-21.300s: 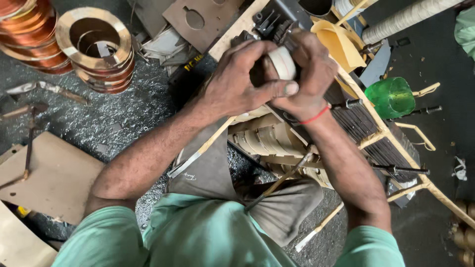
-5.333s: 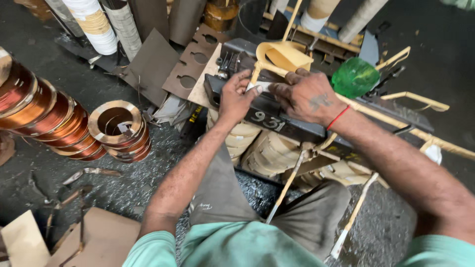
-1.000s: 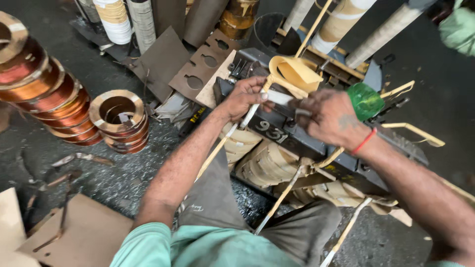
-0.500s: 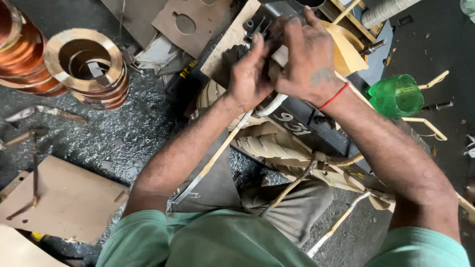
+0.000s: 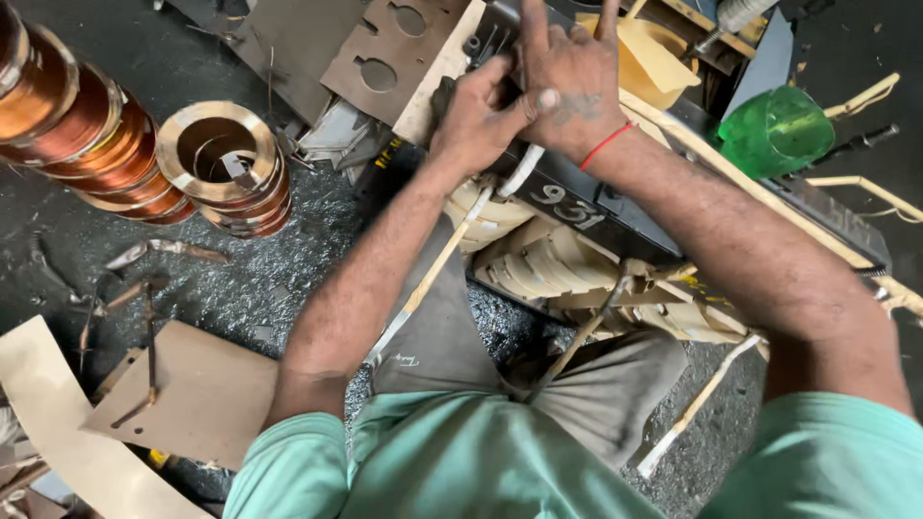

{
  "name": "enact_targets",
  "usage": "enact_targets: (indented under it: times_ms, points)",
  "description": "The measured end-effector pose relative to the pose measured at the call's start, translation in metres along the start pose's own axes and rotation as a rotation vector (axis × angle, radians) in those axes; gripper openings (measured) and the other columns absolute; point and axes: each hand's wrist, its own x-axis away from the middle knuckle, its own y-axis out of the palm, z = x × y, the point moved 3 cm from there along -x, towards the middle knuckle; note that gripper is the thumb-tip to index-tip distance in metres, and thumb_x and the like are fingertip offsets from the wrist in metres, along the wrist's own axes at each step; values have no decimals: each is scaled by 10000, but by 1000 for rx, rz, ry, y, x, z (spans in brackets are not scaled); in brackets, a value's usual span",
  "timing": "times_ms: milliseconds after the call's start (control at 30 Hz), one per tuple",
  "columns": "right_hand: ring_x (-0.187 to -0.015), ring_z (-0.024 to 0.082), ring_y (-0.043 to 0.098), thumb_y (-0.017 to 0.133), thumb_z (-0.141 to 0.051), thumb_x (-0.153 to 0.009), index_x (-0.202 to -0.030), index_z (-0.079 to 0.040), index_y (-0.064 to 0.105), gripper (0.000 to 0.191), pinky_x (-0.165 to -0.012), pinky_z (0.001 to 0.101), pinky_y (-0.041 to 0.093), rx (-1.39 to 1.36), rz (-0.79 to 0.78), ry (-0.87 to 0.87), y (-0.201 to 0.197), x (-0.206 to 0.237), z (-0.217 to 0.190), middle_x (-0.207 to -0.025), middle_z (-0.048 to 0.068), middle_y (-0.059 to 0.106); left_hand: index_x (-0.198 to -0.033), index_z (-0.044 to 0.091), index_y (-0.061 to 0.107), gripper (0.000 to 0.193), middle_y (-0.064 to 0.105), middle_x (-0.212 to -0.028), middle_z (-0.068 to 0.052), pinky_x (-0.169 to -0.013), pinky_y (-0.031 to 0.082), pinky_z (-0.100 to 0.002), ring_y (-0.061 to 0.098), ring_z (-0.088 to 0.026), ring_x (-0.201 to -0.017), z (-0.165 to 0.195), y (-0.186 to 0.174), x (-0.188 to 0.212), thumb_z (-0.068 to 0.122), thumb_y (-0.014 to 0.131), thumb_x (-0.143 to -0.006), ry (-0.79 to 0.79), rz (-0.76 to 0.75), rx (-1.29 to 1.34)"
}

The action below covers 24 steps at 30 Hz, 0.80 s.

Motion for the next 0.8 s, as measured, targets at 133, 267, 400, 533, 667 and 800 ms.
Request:
enact_targets:
  times_ms: [133,267,400,533,667,800]
  points:
    - [-889,404,667,780,-300,-748,-1619,36,185,1108,-1142,775,82,-75,27,0,-15,9,-2,-901,137,670,-1357,19,686,488,760,-1214,-77,-1012,519,-274,646,-132,-1163,-24,-7,-3,395,579,-1066,-22,107,-61]
    - [-884,412,659,776,-257,-767,-1661,-86,185,1085,-1124,806,101,-199,-142,128,-29,12,9,-862,131,664,-1400,27,621,423,725,-1276,-84,-1009,516,-295,629,-141,-1150,-48,-6,-21,247,652,-1040,47,123,-24]
    - [-898,390,654,822,-254,-805,-1633,-72,208,1046,-1127,797,147,-266,43,166,-35,28,9,-946,118,674,-1363,20,651,383,659,-1249,-159,-939,558,-336,642,-206,-1111,-48,7,-23,126,642,-995,122,221,-333]
    - [-937,375,636,781,-158,-702,-1580,-93,270,1018,-1153,761,168,-294,69,129,-23,36,1,-899,83,659,-1115,11,769,209,744,-1061,-202,-868,543,-386,691,-254,-976,-25,1,-14,154,686,-987,-49,237,-827]
    - [-968,344,618,785,-151,-707,-1569,-107,308,985,-1159,770,144,-298,142,108,-22,36,-1,-905,44,649,-1103,32,768,213,773,-970,-182,-813,541,-349,719,-206,-899,-6,-4,-17,151,648,-973,-29,152,-726]
    - [-1043,318,609,786,-135,-767,-1558,-99,372,893,-1172,772,128,-339,257,48,-44,43,-1,-986,44,634,-1155,-3,758,230,772,-969,-113,-774,529,-308,670,-141,-865,-20,11,-16,119,619,-1018,-21,189,-333]
